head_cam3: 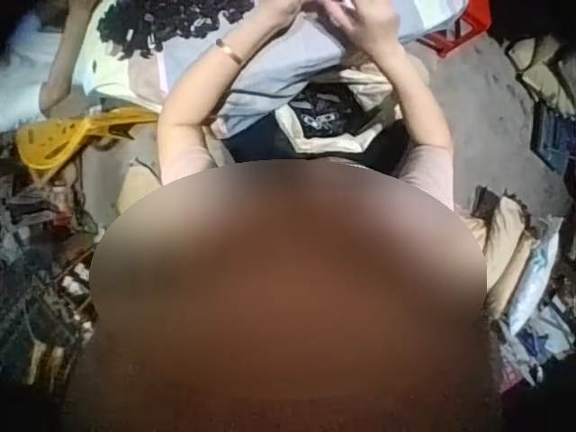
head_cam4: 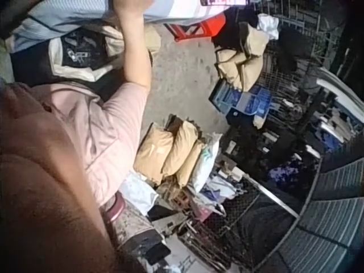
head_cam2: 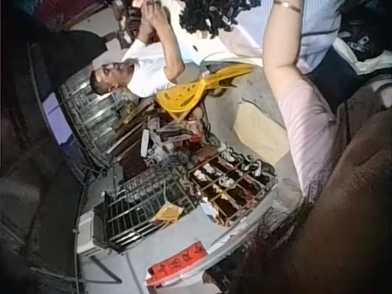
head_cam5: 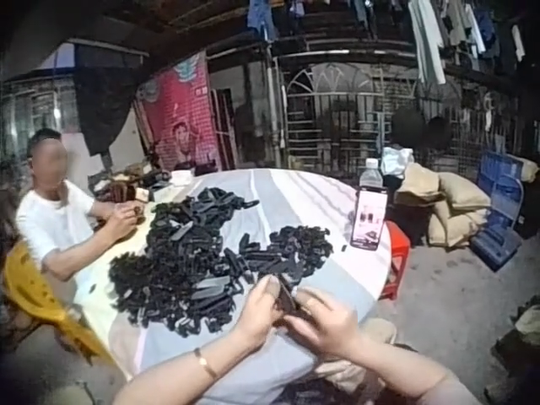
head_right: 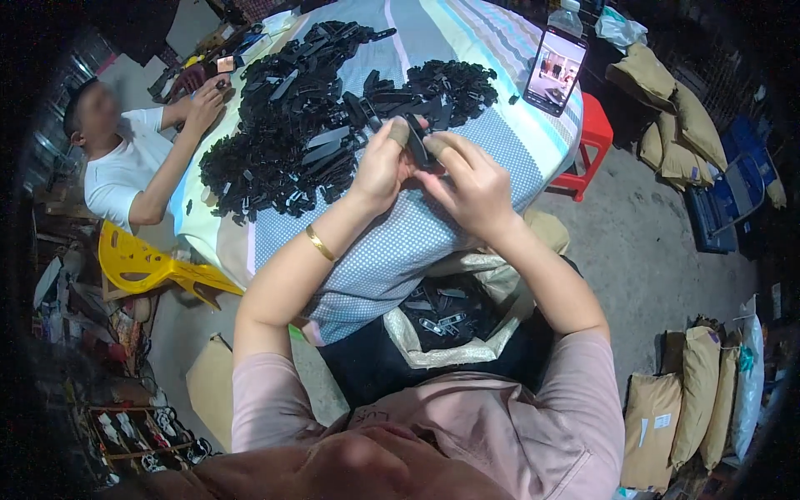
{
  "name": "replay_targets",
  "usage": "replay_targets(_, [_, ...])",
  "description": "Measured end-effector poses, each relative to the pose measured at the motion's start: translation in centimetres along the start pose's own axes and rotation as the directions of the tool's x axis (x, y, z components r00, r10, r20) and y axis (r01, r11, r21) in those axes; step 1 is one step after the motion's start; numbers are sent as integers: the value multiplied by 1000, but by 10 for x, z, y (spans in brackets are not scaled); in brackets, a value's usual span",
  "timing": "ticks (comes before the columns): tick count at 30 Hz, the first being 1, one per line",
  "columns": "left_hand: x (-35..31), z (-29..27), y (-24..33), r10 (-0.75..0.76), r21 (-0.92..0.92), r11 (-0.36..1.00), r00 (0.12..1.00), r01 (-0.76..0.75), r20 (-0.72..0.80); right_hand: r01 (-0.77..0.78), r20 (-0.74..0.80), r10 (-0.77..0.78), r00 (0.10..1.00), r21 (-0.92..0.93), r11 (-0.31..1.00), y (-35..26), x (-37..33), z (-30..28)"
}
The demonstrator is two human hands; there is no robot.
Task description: Assembling small black plastic hardware components by snapping them together at a table.
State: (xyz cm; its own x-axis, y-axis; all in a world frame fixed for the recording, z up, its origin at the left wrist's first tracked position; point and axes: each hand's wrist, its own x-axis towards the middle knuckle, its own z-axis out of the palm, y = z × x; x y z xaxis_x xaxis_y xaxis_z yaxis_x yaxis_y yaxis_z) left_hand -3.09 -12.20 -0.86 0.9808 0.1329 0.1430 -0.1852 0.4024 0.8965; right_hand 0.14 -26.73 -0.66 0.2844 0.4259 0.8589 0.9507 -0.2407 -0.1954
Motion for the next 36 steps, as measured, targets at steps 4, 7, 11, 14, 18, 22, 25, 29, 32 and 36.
replay_targets(4, [4,-9,-2,-93,-184,977,991,110,99,79,23,-78,997,-35,996,2,4,-5])
replay_targets(7, [5,-14,-4,-115,-240,959,981,152,159,184,33,-181,983,-115,976,2,3,-8])
replay_targets(11, [6,-13,6,-145,-103,979,954,177,261,249,36,-246,969,-120,961,7,2,-19])
replay_targets(14, [6,-14,36,126,801,564,979,-202,158,182,-17,-185,983,-95,979,11,1,-41])
replay_targets(18, [-3,-44,70,361,971,-234,932,51,38,353,132,-346,929,-30,935,5,-12,-62])
replay_targets(22, [4,-57,70,204,895,-411,975,171,-92,403,234,-423,875,132,906,8,-38,-59])
replay_targets(25, [4,-60,62,206,908,-394,977,141,-63,376,293,-458,840,295,879,6,-50,-57])
replay_targets(29, [4,-59,56,240,928,-360,971,96,-7,209,383,-385,840,426,880,-5,-52,-69])
replay_targets(32, [4,-58,52,304,934,-353,951,60,53,170,438,-387,812,457,873,-3,-49,-70])
replay_targets(36, [10,-51,52,434,992,-94,893,-84,117,154,495,-432,754,506,848,-2,-48,-64])
